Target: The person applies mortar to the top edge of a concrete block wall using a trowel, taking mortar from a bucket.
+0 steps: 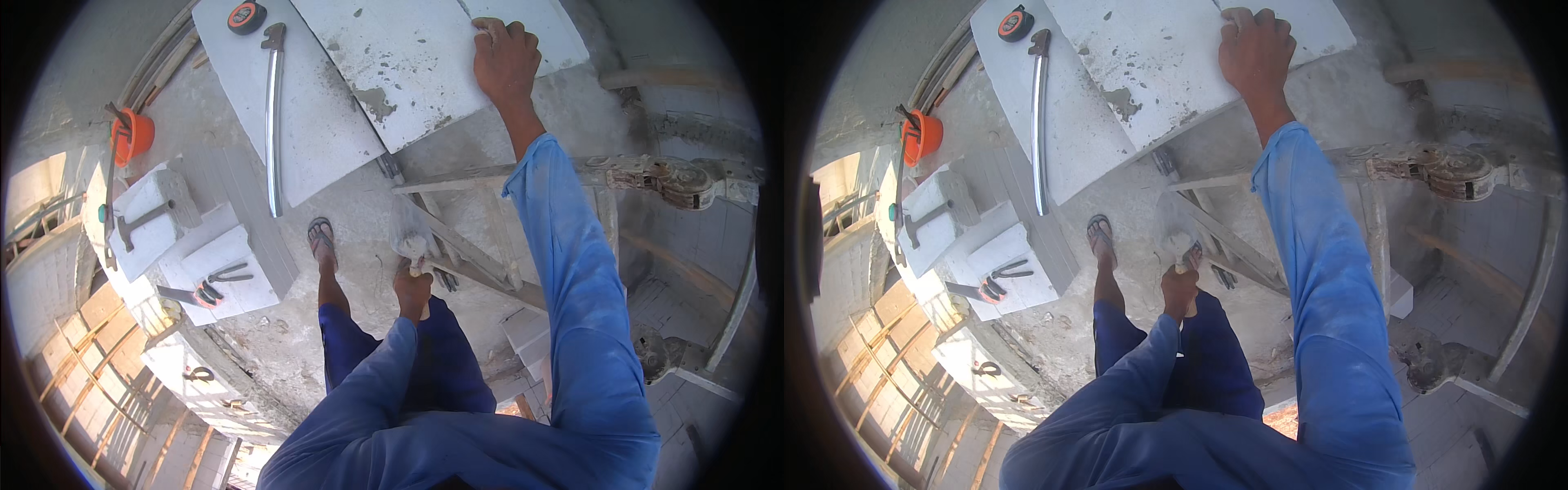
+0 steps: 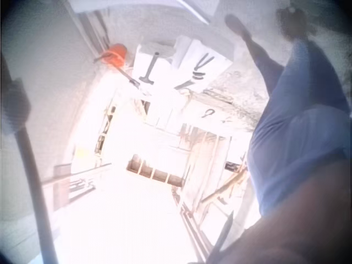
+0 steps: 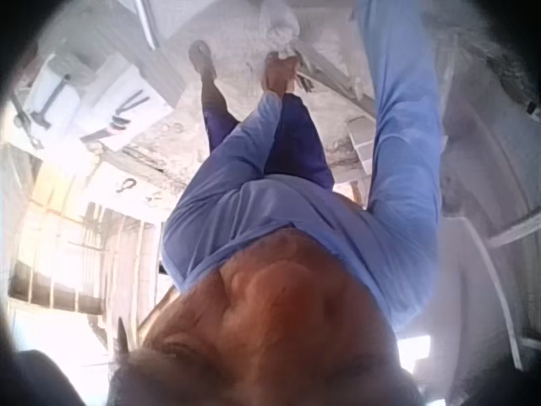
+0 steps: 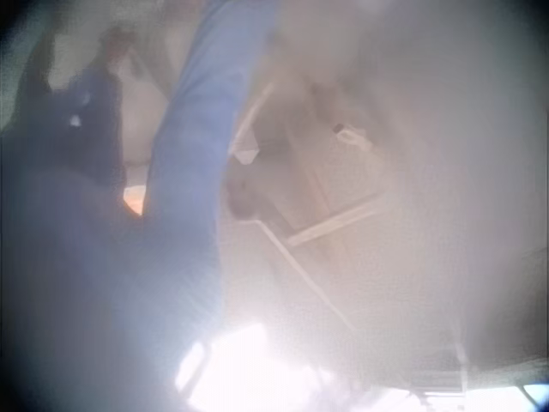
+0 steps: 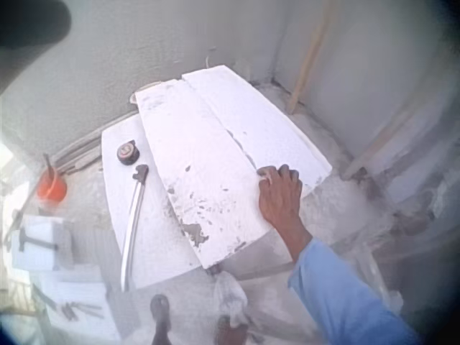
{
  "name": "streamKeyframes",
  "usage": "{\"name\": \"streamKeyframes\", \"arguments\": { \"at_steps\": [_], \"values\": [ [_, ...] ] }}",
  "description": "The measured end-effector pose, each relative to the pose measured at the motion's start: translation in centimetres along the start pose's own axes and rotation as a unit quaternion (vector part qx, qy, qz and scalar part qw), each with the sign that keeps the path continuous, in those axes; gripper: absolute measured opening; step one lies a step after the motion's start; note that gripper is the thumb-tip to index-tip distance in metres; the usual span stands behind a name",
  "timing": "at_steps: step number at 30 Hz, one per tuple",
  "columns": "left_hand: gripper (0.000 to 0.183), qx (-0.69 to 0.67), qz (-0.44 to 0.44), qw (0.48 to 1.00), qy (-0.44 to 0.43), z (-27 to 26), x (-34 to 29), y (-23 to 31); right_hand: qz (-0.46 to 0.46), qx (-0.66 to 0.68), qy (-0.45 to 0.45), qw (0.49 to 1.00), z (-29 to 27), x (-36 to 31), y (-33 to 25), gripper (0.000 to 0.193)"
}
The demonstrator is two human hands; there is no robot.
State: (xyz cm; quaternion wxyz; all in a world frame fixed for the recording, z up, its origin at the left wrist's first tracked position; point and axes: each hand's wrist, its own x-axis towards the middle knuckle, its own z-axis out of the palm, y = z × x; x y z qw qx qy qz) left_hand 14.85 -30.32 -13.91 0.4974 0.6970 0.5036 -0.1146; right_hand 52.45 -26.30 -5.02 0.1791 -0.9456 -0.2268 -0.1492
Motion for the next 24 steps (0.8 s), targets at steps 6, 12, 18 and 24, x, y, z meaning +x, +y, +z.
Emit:
{"name": "streamKeyframes", "arguments": {
  "at_steps": [6, 12, 18, 24],
  "values": [
    [0.04, 0.225, 0.138, 0.963, 0.057, -14.3, -8.2, -0.2, 0.026, 0.186, 0.067, 0.98, -4.1, -4.5, 0.4, 0.027],
    [0.036, 0.268, 0.179, 0.946, 0.03, -21.9, -8.9, 4.3, 0.135, 0.332, -0.134, 0.924, -17.4, -25.6, -1.3, 0.02],
    [0.034, 0.213, 0.258, 0.942, 0.039, -24.3, -12.4, 6.4, 0.261, 0.102, -0.516, 0.81, -27.2, -61.9, 2.2, 0.017],
    [0.034, 0.151, 0.363, 0.919, -0.012, -27.0, -17.3, 9.8, 0.118, -0.051, -0.589, 0.798, -36.2, -82.2, -3.3, 0.015]
  ]
}}
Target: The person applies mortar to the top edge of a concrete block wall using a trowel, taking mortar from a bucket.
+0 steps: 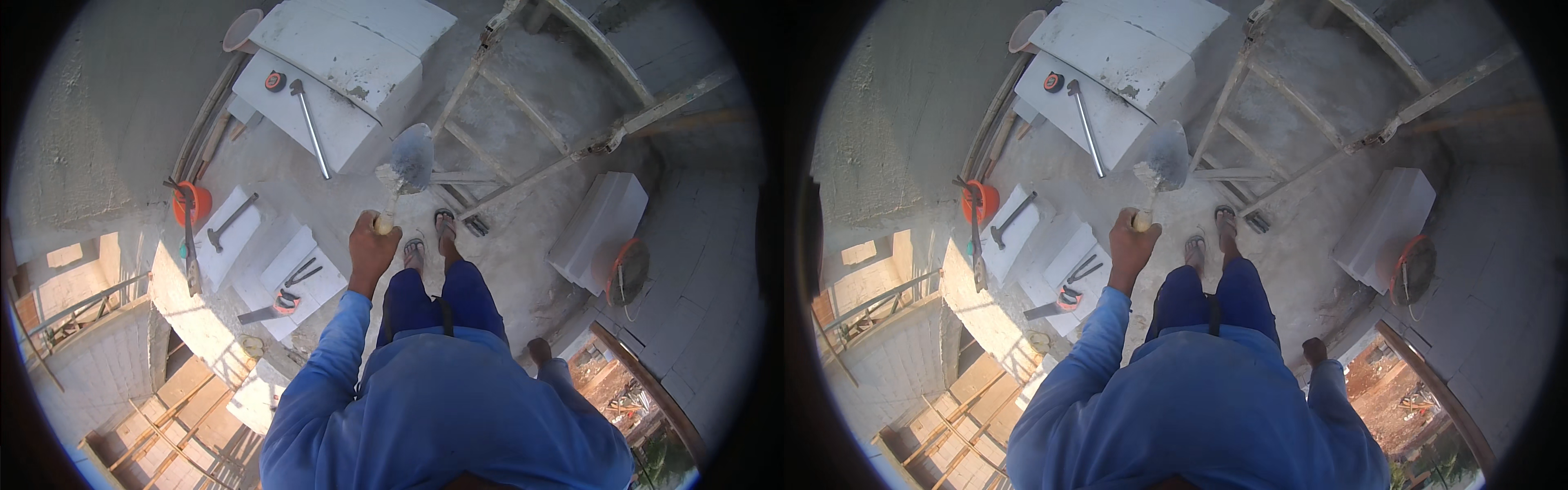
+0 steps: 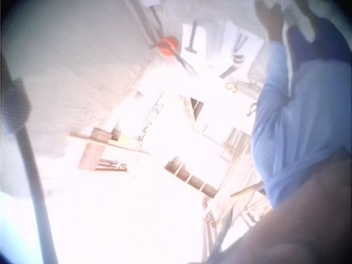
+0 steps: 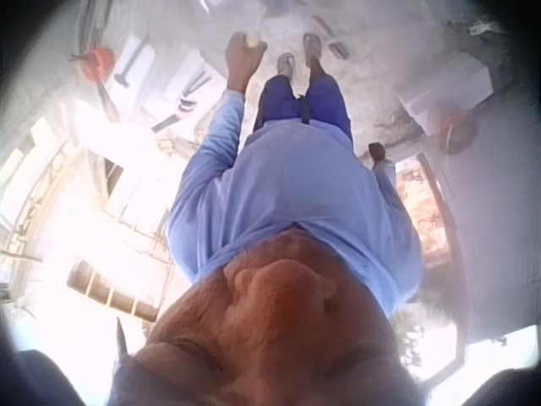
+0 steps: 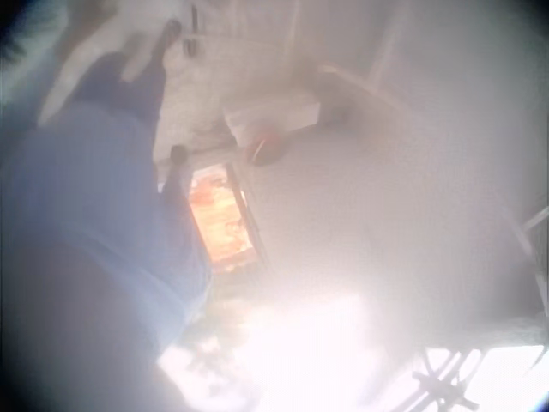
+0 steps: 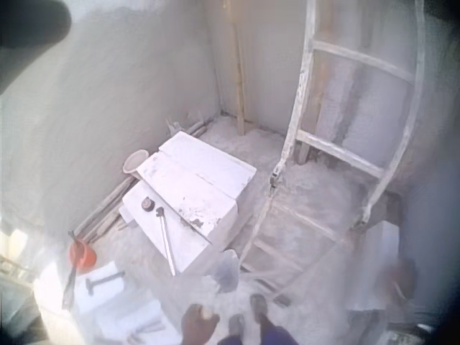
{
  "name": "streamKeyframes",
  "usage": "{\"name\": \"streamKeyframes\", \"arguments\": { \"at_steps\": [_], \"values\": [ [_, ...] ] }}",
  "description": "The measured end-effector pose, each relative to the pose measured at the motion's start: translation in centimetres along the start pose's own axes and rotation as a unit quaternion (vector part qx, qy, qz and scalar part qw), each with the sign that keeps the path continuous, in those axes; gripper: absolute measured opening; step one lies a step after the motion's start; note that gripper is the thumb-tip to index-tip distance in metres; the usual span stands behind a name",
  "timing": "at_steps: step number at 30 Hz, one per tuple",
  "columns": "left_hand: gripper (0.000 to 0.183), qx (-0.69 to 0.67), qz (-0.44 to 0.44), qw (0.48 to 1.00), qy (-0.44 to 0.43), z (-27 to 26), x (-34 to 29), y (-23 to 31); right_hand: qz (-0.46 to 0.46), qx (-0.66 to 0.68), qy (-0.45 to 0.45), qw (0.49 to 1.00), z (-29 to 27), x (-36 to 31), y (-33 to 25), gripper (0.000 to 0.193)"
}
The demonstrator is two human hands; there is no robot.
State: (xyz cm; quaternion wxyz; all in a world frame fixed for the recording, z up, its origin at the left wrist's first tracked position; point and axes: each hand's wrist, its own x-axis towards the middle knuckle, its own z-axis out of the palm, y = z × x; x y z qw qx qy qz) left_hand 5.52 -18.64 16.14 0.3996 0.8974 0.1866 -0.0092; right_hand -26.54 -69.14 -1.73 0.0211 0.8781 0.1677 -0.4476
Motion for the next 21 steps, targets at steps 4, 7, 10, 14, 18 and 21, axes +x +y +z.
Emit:
{"name": "streamKeyframes", "arguments": {
  "at_steps": [4, 7, 10, 14, 18, 21],
  "values": [
    [0.033, -0.048, 0.085, 0.994, -0.044, 1.0, -2.1, 4.0, 0.093, 0.307, 0.205, 0.925, 4.5, -3.1, -5.7, 0.013],
    [0.031, -0.072, 0.12, 0.985, -0.097, 4.0, -3.6, 3.1, 0.168, 0.502, 0.245, 0.812, 4.0, -1.3, -8.3, 0.014],
    [0.027, -0.047, -0.049, 0.957, -0.281, 7.5, -5.3, -2.4, 0.196, 0.548, 0.259, 0.771, -0.2, -1.0, -8.3, 0.016],
    [0.03, 0.166, 0.144, 0.936, -0.276, 12.9, -9.1, -0.2, 0.325, 0.656, 0.281, 0.62, 1.0, -4.7, -6.6, 0.017],
    [0.038, 0.136, 0.043, 0.912, -0.385, 19.5, -12.6, 13.4, 0.336, 0.601, 0.289, 0.665, 6.4, -5.3, -2.9, 0.016],
    [0.04, 0.199, 0.139, 0.84, -0.484, 28.7, -14.3, 20.9, 0.337, 0.463, 0.249, 0.781, 14.6, -4.5, 1.9, 0.017]
  ]
}}
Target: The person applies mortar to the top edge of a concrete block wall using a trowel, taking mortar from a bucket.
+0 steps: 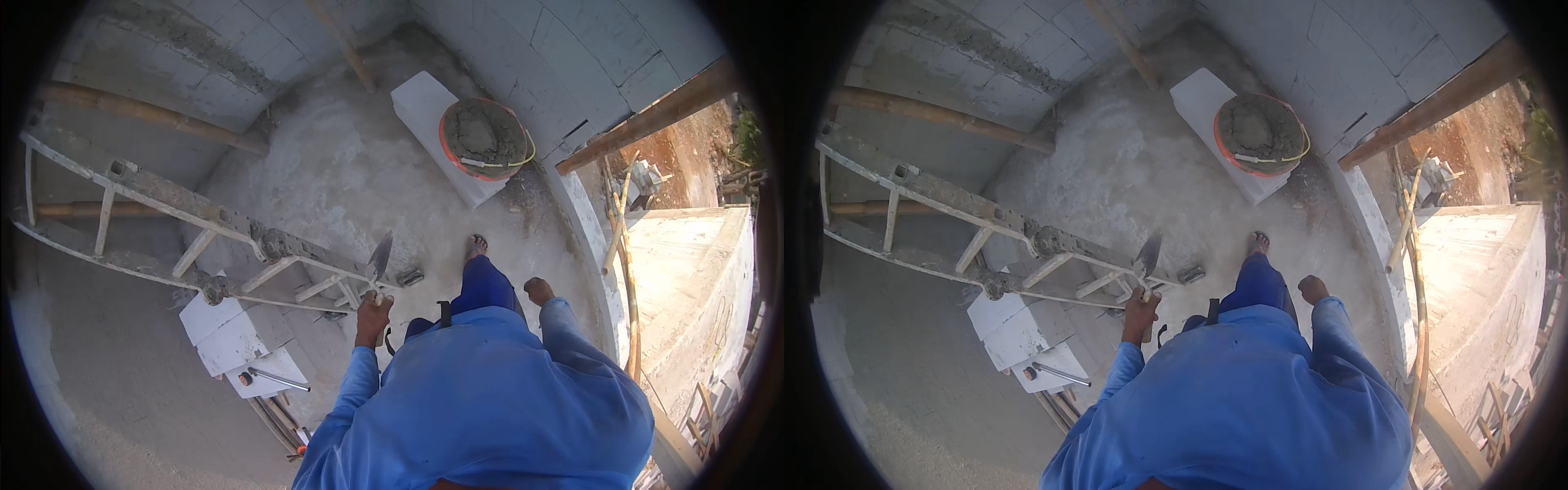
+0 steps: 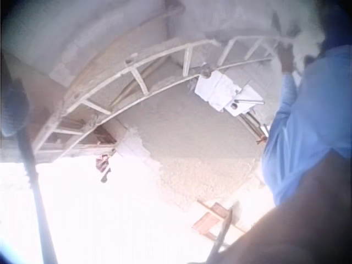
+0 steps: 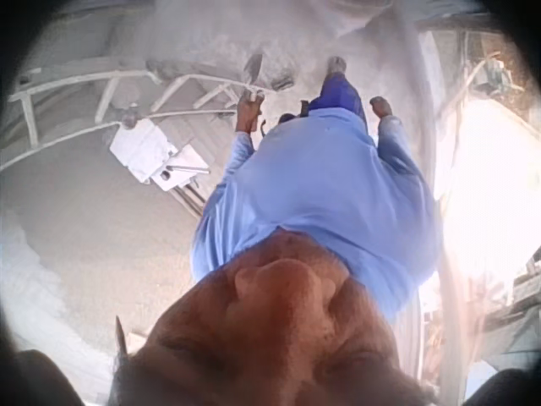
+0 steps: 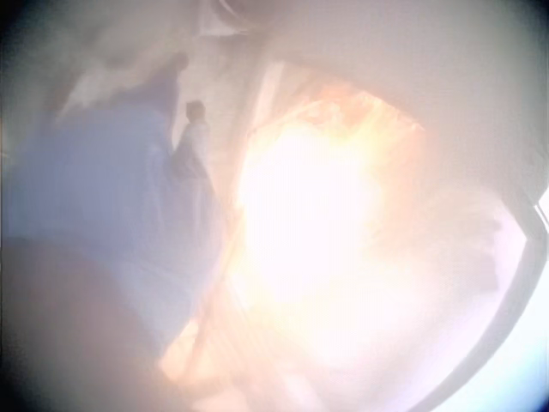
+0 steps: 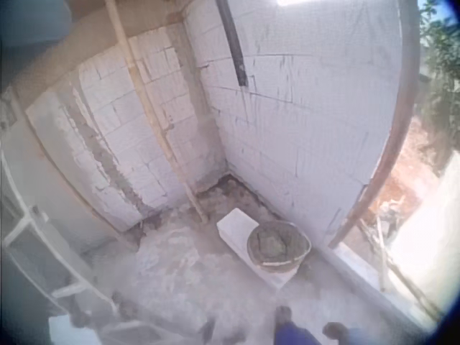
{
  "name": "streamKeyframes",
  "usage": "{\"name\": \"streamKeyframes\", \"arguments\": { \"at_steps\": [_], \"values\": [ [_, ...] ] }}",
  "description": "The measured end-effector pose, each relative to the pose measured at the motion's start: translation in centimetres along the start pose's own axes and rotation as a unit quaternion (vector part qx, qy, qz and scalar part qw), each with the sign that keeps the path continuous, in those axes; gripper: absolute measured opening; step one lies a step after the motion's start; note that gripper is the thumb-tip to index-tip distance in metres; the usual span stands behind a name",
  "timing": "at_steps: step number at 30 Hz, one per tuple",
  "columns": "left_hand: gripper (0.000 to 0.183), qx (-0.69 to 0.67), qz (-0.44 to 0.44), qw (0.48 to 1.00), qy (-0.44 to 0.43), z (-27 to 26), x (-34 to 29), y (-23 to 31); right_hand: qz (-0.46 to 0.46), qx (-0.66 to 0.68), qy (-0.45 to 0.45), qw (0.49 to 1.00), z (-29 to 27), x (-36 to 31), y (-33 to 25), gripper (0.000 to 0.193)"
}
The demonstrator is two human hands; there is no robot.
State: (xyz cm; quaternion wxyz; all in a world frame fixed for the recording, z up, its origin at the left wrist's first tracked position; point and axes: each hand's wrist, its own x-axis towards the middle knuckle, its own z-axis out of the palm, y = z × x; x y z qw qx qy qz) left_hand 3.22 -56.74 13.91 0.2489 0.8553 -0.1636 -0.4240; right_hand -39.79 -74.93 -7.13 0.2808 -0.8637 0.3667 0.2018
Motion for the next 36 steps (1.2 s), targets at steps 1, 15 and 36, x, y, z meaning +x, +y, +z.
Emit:
{"name": "streamKeyframes", "arguments": {
  "at_steps": [1, 15, 36],
  "values": [
    [0.039, 0.079, 0.103, 0.991, 0.029, 0.6, 3.3, 0.8, 0.014, 0.009, 0.021, 1.0, -0.9, 1.4, 0.8, 0.017],
    [0.044, 0.562, 0.323, 0.724, -0.237, 17.5, 31.3, 36.1, 0.346, 0.534, 0.253, 0.729, -20.0, 11.8, -7.4, 0.029],
    [0.04, 0.634, 0.429, 0.528, -0.368, 21.1, 43.6, 39.2, 0.618, 0.751, 0.105, 0.207, -9.3, 15.7, -48.8, 0.035]
  ]
}}
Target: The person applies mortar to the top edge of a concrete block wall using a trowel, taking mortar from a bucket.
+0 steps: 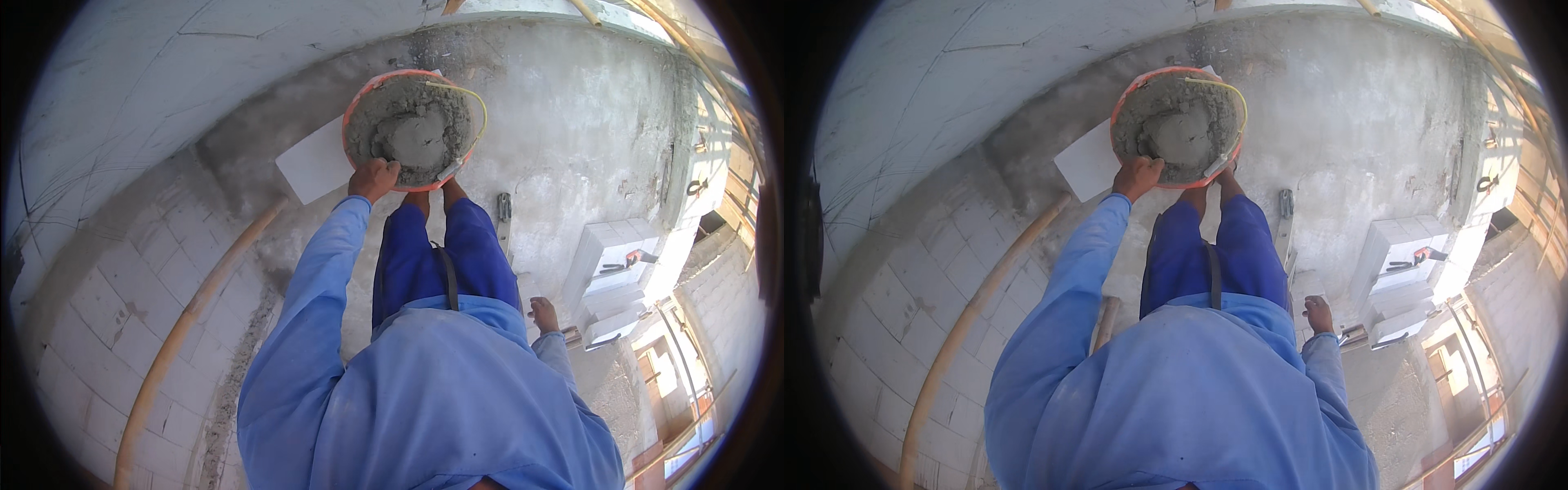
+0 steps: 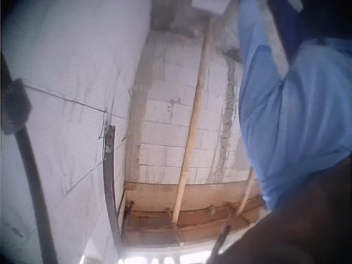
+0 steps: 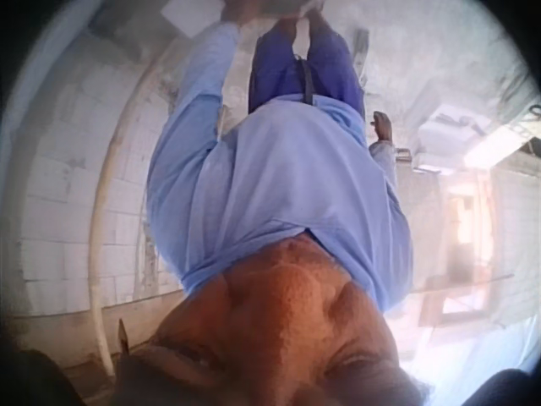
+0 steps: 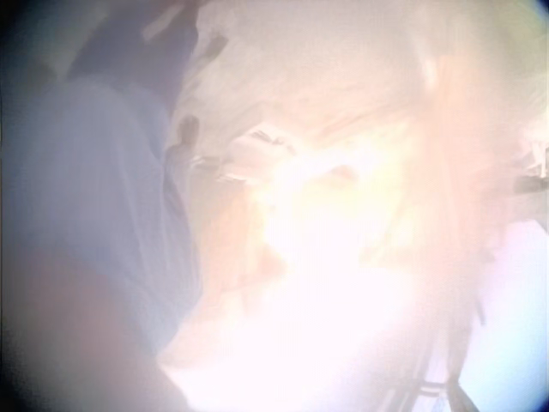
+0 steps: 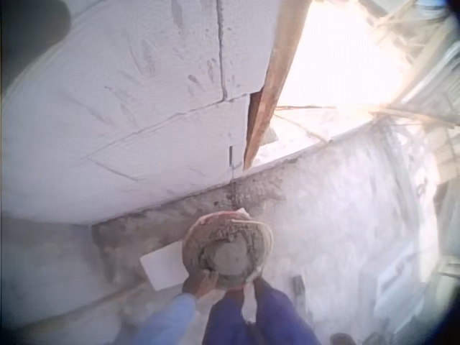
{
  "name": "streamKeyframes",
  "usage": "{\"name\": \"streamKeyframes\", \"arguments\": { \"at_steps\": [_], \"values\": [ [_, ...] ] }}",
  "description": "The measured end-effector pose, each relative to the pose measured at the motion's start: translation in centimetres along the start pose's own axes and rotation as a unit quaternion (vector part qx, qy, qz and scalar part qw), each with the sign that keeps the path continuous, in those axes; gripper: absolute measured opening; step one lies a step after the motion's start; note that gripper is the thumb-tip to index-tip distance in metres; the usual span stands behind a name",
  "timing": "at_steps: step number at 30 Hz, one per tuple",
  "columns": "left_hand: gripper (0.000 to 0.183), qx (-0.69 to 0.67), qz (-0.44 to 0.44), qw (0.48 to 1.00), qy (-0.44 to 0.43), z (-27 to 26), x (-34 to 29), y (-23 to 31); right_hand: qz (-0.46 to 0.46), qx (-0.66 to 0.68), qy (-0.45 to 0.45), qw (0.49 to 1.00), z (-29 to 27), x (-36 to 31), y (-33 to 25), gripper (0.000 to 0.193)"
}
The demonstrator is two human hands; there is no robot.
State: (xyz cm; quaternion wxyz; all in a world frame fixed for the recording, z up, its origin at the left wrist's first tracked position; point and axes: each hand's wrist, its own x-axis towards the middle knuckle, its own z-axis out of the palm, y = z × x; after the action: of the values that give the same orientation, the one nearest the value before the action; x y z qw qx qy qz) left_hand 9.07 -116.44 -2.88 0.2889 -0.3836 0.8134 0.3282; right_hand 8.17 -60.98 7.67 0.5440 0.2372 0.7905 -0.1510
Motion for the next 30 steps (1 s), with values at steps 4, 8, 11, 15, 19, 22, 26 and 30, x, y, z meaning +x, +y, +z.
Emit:
{"name": "streamKeyframes", "arguments": {
  "at_steps": [4, 8, 11, 15, 19, 22, 26, 30],
  "values": [
    [0.035, 0.02, 0.059, 0.998, -0.001, 0.1, -1.0, -3.9, 0.006, 0.026, 0.058, 0.998, -2.5, 1.2, -2.2, 0.036],
    [0.028, 0.006, 0.032, 0.992, 0.121, -1.3, -4.7, -2.0, -0.036, 0.005, 0.058, 0.998, -3.2, 3.1, -3.5, 0.035],
    [0.033, 0.026, 0.049, 0.981, 0.186, 0.8, -3.7, -2.5, -0.092, 0.02, 0.056, 0.994, -2.7, 4.7, -5.5, 0.034],
    [0.032, 0.025, 0.05, 0.975, 0.214, -1.3, -5.7, -1.5, -0.124, 0.036, 0.056, 0.99, -3.4, 5.1, -7.5, 0.034],
    [0.031, 0.01, 0.031, 0.989, 0.143, -3.9, -10.7, 0.2, -0.124, 0.041, 0.05, 0.99, -3.1, 7.2, -5.7, 0.035],
    [0.036, 0.071, -0.002, 0.997, 0.03, -1.1, -11.3, 3.0, -0.118, 0.069, 0.05, 0.989, -2.2, 6.0, -6.9, 0.035],
    [0.043, 0.107, -0.007, 0.994, -0.025, -1.1, -6.1, 0.0, -0.117, 0.06, 0.069, 0.989, -1.1, 4.6, -5.5, 0.034],
    [0.046, 0.111, 0.006, 0.994, 0.001, -4.6, -3.2, -4.0, -0.063, 0.104, 0.1, 0.987, 1.3, 3.0, -0.7, 0.033]
  ]
}}
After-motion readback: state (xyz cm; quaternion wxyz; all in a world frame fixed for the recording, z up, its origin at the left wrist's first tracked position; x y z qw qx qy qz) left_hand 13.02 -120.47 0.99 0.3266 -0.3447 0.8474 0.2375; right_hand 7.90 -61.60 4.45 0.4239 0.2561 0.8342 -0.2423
